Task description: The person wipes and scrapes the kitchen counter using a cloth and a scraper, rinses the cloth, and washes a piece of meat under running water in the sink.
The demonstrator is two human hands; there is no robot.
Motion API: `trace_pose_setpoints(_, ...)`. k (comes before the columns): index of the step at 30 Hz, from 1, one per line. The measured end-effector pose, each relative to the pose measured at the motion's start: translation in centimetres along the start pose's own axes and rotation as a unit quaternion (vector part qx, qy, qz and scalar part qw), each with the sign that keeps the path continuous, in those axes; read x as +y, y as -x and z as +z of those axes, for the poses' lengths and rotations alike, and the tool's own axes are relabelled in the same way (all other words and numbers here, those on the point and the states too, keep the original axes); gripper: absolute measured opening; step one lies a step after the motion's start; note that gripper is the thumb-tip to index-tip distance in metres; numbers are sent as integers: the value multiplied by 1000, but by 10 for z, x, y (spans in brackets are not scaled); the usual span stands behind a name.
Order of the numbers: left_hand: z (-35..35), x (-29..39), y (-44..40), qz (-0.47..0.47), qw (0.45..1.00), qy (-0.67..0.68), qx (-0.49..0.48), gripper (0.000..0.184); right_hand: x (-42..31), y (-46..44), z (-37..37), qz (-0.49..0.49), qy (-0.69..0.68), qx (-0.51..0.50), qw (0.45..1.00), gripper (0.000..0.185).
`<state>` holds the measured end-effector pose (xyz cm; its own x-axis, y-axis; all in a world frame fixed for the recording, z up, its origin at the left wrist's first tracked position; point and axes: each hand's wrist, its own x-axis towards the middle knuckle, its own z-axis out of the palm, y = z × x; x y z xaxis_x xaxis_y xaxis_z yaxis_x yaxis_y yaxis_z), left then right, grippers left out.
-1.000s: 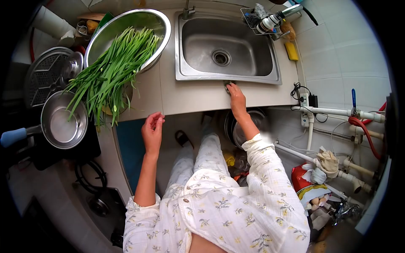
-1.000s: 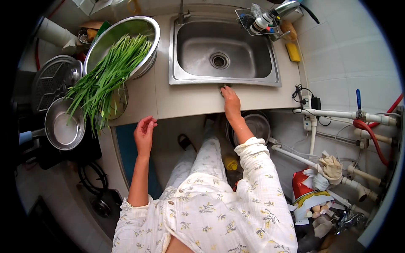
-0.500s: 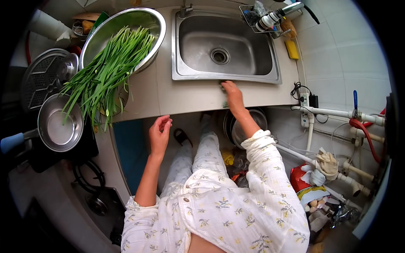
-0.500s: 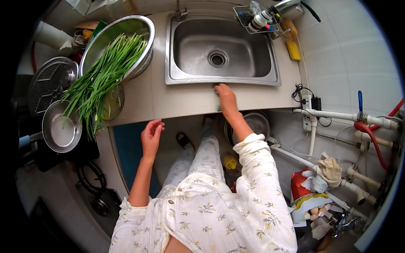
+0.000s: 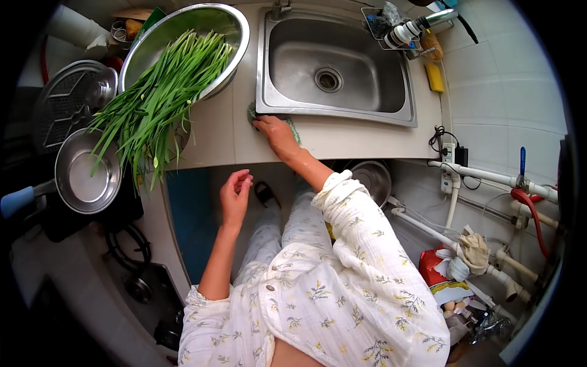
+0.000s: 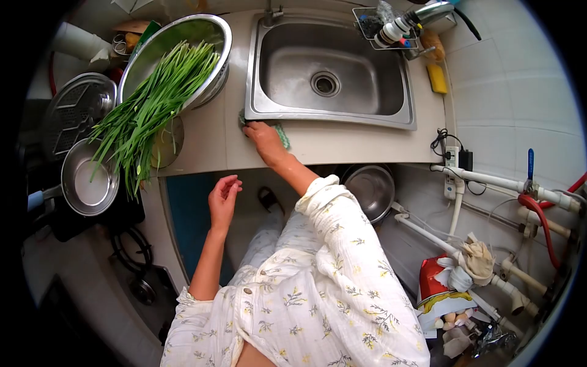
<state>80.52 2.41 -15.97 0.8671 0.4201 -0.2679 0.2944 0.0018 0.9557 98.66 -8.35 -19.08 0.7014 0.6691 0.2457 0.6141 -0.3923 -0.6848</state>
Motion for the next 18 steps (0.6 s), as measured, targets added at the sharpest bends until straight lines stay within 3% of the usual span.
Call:
trace_pose_setpoints(4, -5, 5, -8, 14, 1000, 1, 21, 21, 2, 20, -69, -17, -20, 65, 998, 39)
trace_pose_setpoints(8, -4, -8, -3, -6, 1000, 14, 25, 20, 24, 98, -114, 109, 84, 155, 978, 40)
trace_pose_setpoints(9, -2, -11, -3, -12, 999, 14, 26, 20, 36, 122, -105, 178, 73, 120, 974, 45)
trace_pose_setpoints(12, 4, -19, 4, -31, 999, 15, 27, 20, 30, 137, -52, 133, 156, 26, 978, 64)
trace_pose_setpoints(14, 6, -22, 5, -34, 999, 23, 31, 20, 7, 110, -21, 139, 132, 10, 981, 65)
trace_pose_setpoints(18, 6, -25, 6, -37, 998, 31, 39, 19, -33, 44, 39, 37, 65, -27, 997, 56)
